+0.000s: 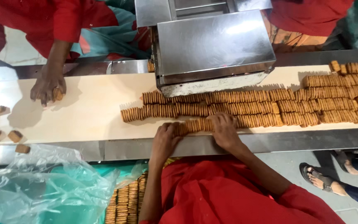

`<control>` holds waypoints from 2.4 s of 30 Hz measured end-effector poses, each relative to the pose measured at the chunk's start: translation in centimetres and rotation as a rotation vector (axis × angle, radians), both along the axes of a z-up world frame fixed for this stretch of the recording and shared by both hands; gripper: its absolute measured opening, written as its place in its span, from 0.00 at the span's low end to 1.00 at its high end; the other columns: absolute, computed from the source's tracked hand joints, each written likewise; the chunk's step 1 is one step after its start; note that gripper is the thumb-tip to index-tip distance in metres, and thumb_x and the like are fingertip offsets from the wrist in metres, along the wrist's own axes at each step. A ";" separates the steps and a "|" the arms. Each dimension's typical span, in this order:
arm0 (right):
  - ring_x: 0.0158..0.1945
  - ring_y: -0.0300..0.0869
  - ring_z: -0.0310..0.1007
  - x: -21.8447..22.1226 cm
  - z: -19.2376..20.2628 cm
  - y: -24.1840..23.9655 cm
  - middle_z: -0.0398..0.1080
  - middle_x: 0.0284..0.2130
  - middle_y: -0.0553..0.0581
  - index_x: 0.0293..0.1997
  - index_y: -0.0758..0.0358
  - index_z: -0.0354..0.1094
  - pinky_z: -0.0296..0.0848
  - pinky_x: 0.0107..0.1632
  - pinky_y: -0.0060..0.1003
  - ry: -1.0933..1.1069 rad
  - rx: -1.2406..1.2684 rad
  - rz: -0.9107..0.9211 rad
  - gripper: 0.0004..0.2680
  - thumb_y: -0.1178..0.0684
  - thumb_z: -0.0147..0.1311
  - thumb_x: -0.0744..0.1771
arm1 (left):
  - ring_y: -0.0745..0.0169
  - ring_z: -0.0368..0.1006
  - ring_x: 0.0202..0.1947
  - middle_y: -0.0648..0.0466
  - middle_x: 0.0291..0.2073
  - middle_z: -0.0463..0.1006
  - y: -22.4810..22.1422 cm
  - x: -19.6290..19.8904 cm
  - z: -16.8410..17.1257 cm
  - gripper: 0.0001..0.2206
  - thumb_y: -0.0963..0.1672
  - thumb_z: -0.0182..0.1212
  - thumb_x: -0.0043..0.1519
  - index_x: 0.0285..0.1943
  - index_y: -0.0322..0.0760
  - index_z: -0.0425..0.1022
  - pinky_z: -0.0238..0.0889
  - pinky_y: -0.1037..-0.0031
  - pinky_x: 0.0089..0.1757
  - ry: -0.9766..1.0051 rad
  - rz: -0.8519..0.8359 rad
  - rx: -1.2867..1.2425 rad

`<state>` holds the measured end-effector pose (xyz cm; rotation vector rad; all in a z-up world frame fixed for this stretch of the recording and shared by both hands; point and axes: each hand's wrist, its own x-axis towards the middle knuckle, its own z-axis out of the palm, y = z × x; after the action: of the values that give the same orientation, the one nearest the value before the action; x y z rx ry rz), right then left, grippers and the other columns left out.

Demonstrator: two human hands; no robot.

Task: The person organizes rows of biscuits on a conveyor belt by hand, aligning them into columns, and periodically transfers groups of biscuits into a lined plastic bin.

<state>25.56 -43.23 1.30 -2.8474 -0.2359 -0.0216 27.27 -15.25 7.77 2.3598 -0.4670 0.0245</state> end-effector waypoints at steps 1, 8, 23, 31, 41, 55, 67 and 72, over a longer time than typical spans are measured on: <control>0.66 0.56 0.56 0.2 -0.6 0.3 0.63 0.59 0.65 0.62 0.55 0.59 0.51 0.63 0.62 -0.021 0.030 0.045 0.24 0.56 0.65 0.60 | 0.40 0.70 0.53 0.44 0.51 0.76 0.9 -0.1 0.2 0.23 0.45 0.71 0.56 0.61 0.40 0.73 0.66 0.57 0.50 0.016 -0.005 0.018; 0.59 0.63 0.59 0.8 2.8 6.9 0.58 0.57 0.69 0.67 0.59 0.58 0.65 0.56 0.53 0.134 0.347 0.197 0.28 0.53 0.68 0.60 | 0.39 0.68 0.47 0.44 0.54 0.73 3.0 -1.0 2.2 0.32 0.46 0.73 0.46 0.62 0.38 0.70 0.66 0.55 0.44 -0.031 0.097 0.089; 0.56 0.59 0.64 13.1 20.9 -3.8 0.65 0.52 0.65 0.66 0.58 0.62 0.66 0.58 0.53 -0.361 0.195 0.211 0.26 0.42 0.65 0.62 | 0.39 0.67 0.49 0.46 0.53 0.73 -7.1 13.2 15.2 0.33 0.51 0.69 0.56 0.70 0.35 0.67 0.62 0.54 0.51 -0.546 -0.145 0.086; 0.59 0.56 0.66 37.0 18.7 -10.4 0.69 0.54 0.64 0.63 0.59 0.66 0.65 0.60 0.49 -0.237 0.362 0.430 0.21 0.39 0.58 0.67 | 0.32 0.65 0.51 0.39 0.53 0.72 -12.7 34.7 12.4 0.27 0.50 0.69 0.53 0.62 0.40 0.72 0.60 0.52 0.53 -0.413 -0.032 0.158; 0.61 0.54 0.63 39.1 15.8 -11.7 0.69 0.53 0.61 0.61 0.57 0.67 0.53 0.60 0.58 -0.478 0.049 -0.014 0.17 0.39 0.47 0.70 | 0.30 0.60 0.64 0.45 0.65 0.68 -13.1 40.9 6.2 0.26 0.55 0.57 0.60 0.65 0.46 0.74 0.53 0.30 0.49 -0.731 0.135 0.395; 0.63 0.49 0.68 19.0 18.3 -2.7 0.73 0.51 0.55 0.55 0.53 0.74 0.54 0.69 0.67 -0.161 -0.045 0.137 0.07 0.48 0.54 0.73 | 0.34 0.54 0.73 0.38 0.75 0.54 -1.5 18.3 8.8 0.34 0.52 0.66 0.65 0.78 0.42 0.56 0.50 0.48 0.67 -0.439 -0.212 0.068; 0.65 0.51 0.59 6.9 2.1 13.4 0.71 0.56 0.58 0.76 0.58 0.46 0.51 0.61 0.57 -0.399 0.065 0.213 0.33 0.45 0.63 0.64 | 0.31 0.59 0.62 0.33 0.65 0.63 14.4 7.7 -0.2 0.45 0.45 0.78 0.45 0.75 0.41 0.59 0.57 0.49 0.59 -0.161 0.137 0.192; 0.64 0.50 0.59 8.7 1.0 14.0 0.69 0.58 0.59 0.74 0.56 0.46 0.55 0.60 0.59 -0.224 0.089 0.209 0.33 0.48 0.66 0.62 | 0.35 0.60 0.62 0.43 0.61 0.68 13.1 8.2 0.6 0.34 0.45 0.77 0.47 0.66 0.51 0.71 0.60 0.50 0.55 -0.106 0.138 0.208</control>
<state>34.29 -29.27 2.33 -2.7147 -0.5633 -0.3015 35.51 -2.15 8.40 2.6019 -0.3710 0.1730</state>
